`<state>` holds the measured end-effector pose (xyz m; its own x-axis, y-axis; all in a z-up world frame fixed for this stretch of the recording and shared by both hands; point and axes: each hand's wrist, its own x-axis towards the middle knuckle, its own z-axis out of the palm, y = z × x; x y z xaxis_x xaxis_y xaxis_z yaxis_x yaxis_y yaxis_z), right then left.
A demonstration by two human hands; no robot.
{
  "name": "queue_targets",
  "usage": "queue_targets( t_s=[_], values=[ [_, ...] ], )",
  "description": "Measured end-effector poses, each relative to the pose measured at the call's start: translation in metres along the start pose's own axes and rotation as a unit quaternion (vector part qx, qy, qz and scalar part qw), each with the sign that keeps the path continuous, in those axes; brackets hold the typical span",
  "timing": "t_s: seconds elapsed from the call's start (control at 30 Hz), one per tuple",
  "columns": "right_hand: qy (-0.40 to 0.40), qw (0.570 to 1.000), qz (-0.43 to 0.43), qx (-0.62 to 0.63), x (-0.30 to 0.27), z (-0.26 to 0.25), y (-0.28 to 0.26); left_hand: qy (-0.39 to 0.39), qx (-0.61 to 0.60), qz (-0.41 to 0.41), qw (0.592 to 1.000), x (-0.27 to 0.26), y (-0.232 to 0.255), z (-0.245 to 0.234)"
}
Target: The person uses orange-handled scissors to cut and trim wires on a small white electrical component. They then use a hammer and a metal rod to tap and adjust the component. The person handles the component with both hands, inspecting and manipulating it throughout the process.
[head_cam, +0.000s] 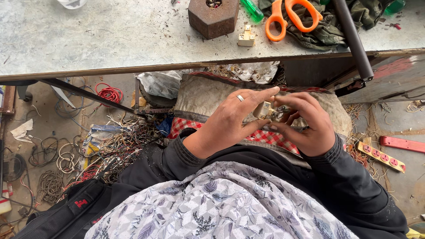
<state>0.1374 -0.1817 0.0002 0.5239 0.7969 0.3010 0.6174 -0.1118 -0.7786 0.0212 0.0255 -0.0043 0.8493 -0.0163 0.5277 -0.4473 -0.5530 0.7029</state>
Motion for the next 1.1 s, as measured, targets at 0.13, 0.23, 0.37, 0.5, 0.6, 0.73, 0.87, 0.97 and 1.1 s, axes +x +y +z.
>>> queue_targets(
  t_s=[0.13,0.23,0.37,0.5,0.6,0.73,0.87,0.97,1.1],
  values=[
    [0.014,0.999,-0.021,-0.035,-0.002,-0.002,0.002,-0.003,-0.016,-0.001,1.000,0.001,0.001,0.000],
    [0.027,0.998,-0.032,-0.042,-0.003,-0.002,0.002,-0.002,-0.018,-0.002,1.000,0.001,0.002,-0.001],
    [0.039,0.999,-0.026,-0.025,-0.005,-0.002,0.001,-0.007,-0.023,-0.017,1.000,0.000,0.003,-0.003],
    [0.040,0.999,-0.025,-0.008,-0.004,-0.002,0.000,-0.011,-0.022,-0.023,0.999,0.001,0.004,-0.004],
    [0.035,0.999,-0.025,0.009,-0.005,-0.001,0.001,-0.005,0.006,-0.024,1.000,0.001,0.005,-0.004],
    [0.042,0.997,0.012,0.070,-0.004,0.000,0.002,0.017,0.054,-0.028,0.998,0.002,0.004,-0.009],
    [0.070,0.996,0.024,0.055,-0.005,-0.005,0.003,0.066,0.092,-0.026,0.993,0.002,-0.010,-0.024],
    [0.087,0.995,0.027,0.047,-0.004,-0.005,0.001,0.132,0.115,-0.095,0.980,-0.001,-0.030,-0.042],
    [0.091,0.995,0.043,0.024,-0.001,-0.005,0.004,0.225,0.207,-0.075,0.949,-0.004,-0.073,-0.072]
  ],
)
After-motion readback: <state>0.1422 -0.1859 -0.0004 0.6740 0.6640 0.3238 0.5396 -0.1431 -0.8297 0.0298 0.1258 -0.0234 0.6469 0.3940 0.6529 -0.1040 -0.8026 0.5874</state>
